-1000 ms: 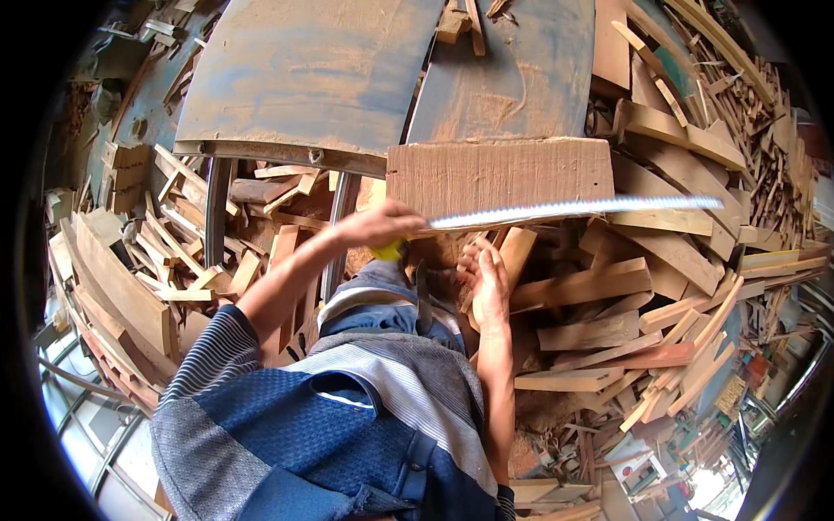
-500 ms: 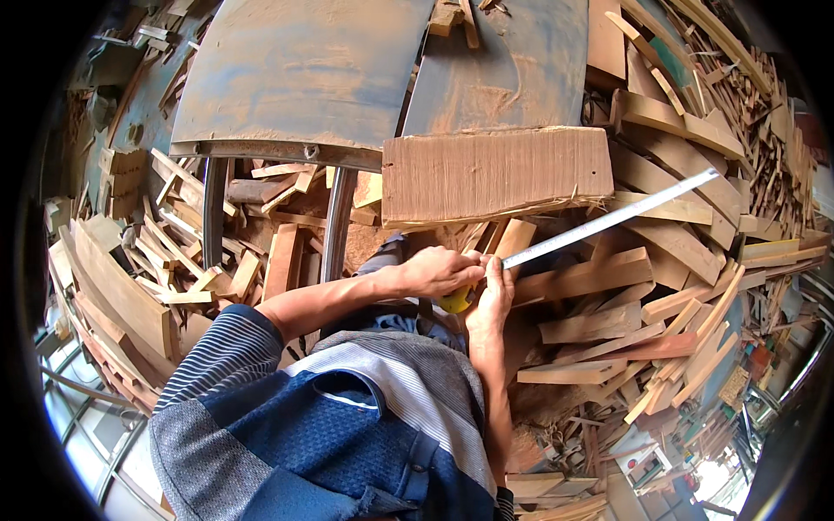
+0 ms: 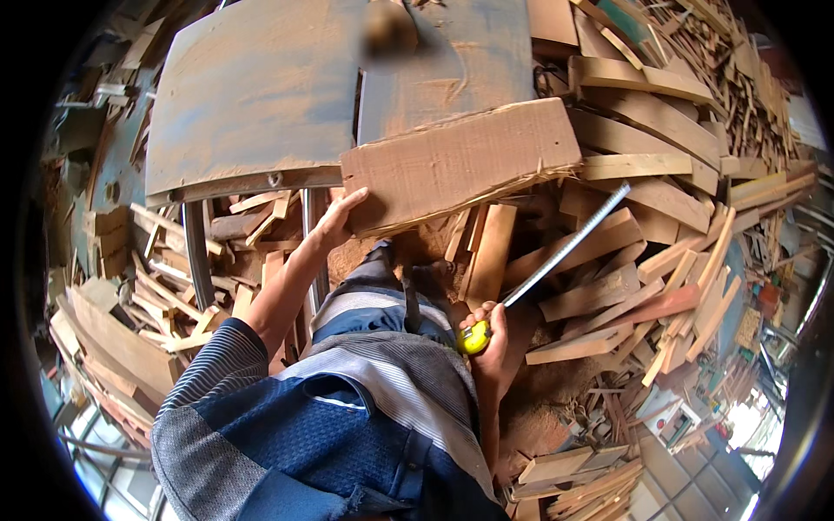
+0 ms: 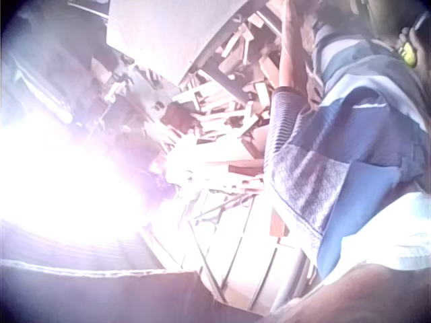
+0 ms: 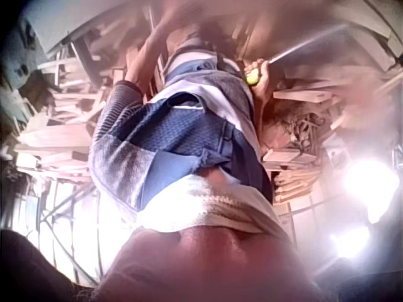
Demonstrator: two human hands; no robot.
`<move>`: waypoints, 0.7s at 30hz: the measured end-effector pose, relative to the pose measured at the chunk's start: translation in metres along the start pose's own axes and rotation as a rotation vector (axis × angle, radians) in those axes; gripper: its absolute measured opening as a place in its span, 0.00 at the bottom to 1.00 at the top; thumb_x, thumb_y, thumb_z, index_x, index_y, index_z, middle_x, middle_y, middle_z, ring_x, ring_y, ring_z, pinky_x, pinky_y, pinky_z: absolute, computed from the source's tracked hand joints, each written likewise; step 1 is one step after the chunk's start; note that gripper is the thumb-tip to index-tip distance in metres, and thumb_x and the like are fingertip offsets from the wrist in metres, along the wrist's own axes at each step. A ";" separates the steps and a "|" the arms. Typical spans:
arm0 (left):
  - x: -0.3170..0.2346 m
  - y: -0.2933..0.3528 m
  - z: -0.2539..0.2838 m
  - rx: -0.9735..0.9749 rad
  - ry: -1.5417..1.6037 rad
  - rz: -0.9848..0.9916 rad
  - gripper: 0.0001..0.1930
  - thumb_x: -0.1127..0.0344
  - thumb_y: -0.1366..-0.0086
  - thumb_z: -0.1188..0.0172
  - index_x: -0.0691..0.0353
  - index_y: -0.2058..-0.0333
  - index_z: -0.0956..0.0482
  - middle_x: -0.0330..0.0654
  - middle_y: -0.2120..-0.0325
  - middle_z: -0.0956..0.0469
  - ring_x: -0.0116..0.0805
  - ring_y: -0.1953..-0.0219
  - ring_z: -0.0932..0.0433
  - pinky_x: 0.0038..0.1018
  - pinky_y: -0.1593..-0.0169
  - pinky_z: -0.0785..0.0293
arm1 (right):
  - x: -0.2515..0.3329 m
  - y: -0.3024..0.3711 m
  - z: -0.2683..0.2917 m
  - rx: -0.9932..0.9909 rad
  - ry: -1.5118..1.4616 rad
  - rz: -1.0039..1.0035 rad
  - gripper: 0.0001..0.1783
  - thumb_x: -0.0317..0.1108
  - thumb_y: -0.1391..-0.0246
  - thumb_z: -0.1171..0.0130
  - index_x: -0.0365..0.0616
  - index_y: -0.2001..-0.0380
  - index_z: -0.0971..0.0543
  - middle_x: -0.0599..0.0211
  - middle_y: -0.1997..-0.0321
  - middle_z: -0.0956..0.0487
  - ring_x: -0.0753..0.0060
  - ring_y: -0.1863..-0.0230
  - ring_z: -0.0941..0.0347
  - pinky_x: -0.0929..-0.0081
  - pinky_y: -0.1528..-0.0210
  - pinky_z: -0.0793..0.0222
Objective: The person selects various pieces of wood from a large pile, measuring each one with a tape measure and placing some on a workbench.
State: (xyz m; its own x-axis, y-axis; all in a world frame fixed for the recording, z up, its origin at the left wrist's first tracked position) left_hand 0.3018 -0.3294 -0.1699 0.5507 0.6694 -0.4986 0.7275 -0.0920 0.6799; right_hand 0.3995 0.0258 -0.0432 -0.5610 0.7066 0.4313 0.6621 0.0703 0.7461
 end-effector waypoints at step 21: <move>-0.095 0.099 -0.081 -0.250 -0.249 -0.353 0.25 0.61 0.44 0.27 0.69 0.51 0.21 0.42 0.60 0.19 0.29 0.59 0.21 0.28 0.53 0.23 | 0.015 -0.013 -0.020 -0.063 0.273 -0.144 0.26 0.43 0.32 0.44 0.37 0.39 0.31 0.64 0.70 0.24 0.71 0.76 0.28 0.71 0.73 0.28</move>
State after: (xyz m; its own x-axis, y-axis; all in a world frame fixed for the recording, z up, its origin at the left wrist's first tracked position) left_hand 0.2877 -0.3423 -0.0116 0.3920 0.4289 -0.8139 0.7836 0.3078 0.5396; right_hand 0.3726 0.0217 -0.0367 -0.7653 0.4764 0.4327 0.5388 0.1065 0.8357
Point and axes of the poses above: each hand's wrist, its own y-axis away from the middle knuckle, its own z-axis out of the back of the hand, x = y × z, the point moved 9 cm from there along -y, towards the middle knuckle
